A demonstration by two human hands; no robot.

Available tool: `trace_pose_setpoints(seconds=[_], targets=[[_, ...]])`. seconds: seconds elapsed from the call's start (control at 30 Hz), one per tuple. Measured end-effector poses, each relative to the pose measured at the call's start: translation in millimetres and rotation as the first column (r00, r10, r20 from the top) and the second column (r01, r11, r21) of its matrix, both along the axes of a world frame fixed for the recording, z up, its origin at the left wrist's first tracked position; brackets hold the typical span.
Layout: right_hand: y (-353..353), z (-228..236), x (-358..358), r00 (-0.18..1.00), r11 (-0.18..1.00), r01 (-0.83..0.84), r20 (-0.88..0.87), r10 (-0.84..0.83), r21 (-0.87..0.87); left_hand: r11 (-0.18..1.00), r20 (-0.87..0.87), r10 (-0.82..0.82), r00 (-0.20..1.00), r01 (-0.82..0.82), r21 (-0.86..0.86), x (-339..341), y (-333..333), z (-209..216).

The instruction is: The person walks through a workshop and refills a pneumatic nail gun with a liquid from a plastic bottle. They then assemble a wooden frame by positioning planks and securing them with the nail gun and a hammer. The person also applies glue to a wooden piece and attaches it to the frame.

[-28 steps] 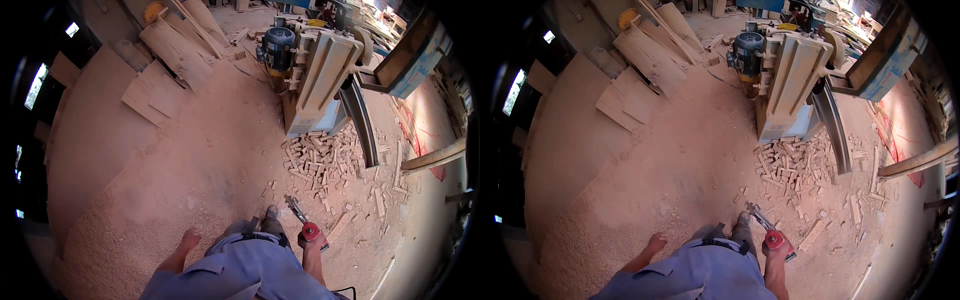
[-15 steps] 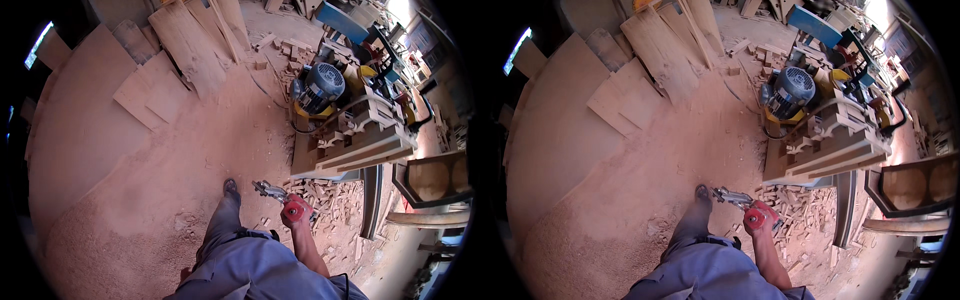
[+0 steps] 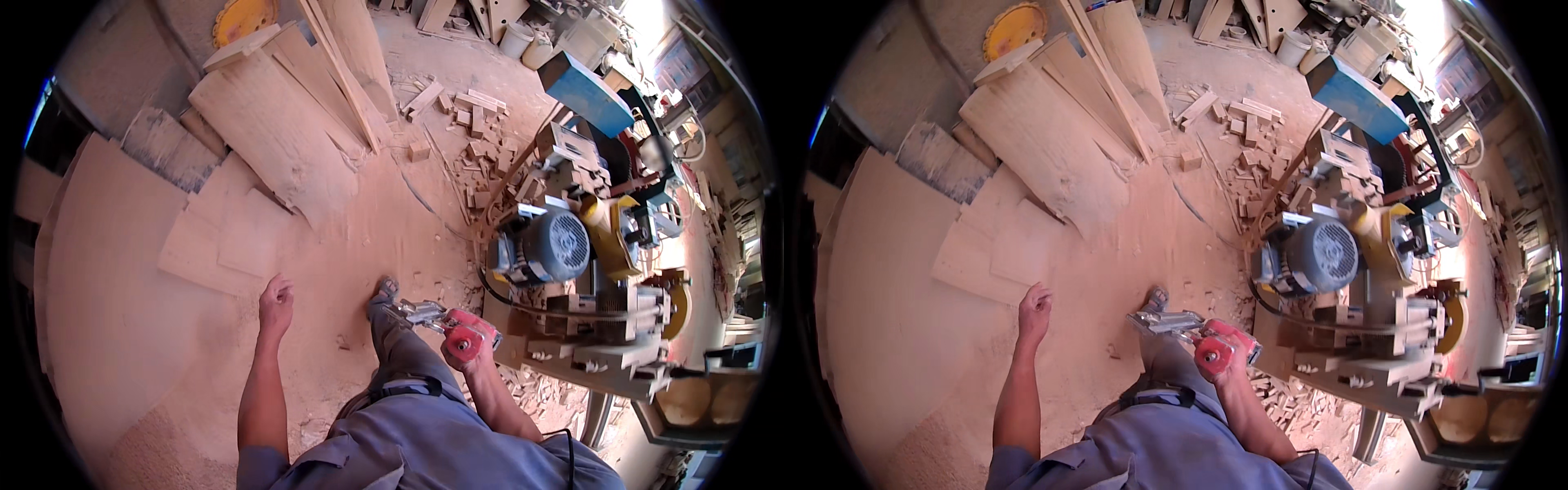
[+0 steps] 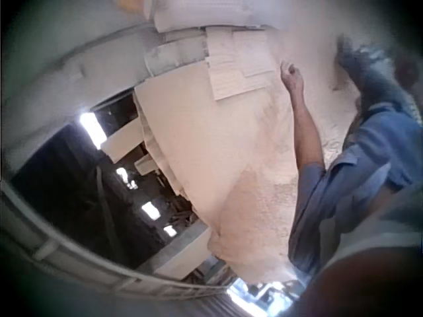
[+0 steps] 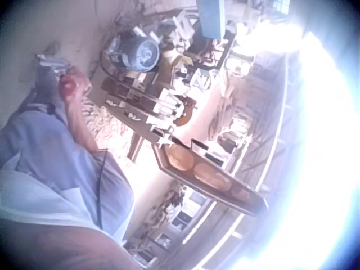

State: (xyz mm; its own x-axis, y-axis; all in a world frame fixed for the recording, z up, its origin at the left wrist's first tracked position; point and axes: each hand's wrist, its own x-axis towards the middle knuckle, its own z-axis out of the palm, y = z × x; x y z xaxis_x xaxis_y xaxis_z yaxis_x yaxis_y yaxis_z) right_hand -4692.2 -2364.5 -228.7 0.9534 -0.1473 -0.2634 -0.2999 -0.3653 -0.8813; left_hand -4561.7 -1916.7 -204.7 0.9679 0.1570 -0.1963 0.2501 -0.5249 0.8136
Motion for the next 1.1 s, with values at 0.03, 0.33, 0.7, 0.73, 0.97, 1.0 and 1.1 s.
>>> trace_pose_setpoints(seconds=[0.03,0.33,0.7,0.73,0.97,1.0,1.1], targets=[[-1,-8,34,0.997,0.934,0.074,-0.061,-0.056,0.349,0.998,-0.018,-0.042,0.999,0.043,0.054,21,-3,11],[10,144,327,0.654,-0.099,0.719,-0.717,-0.242,0.688,0.826,-0.784,0.028,0.62,0.427,0.367,-49,102,-91],[-137,69,643,0.816,0.04,0.438,-0.379,-0.436,0.898,0.786,-0.667,-0.245,0.704,0.546,0.289,248,-4,-171],[-146,83,667,0.733,-0.113,0.528,-0.519,-0.44,0.842,0.733,-0.622,-0.279,0.732,0.58,0.354,297,-7,-182],[-258,74,789,0.648,-0.092,0.516,-0.458,-0.609,0.852,0.888,-0.138,-0.236,0.962,0.271,0.37,826,-255,48],[-288,45,796,0.735,0.517,0.576,-0.123,-0.667,0.633,0.943,-0.033,-0.233,0.972,0.234,0.238,876,-279,56],[-300,99,880,0.383,-0.327,0.662,-0.68,-0.625,0.674,0.964,0.144,-0.263,0.954,0.266,-0.003,982,-357,82]])
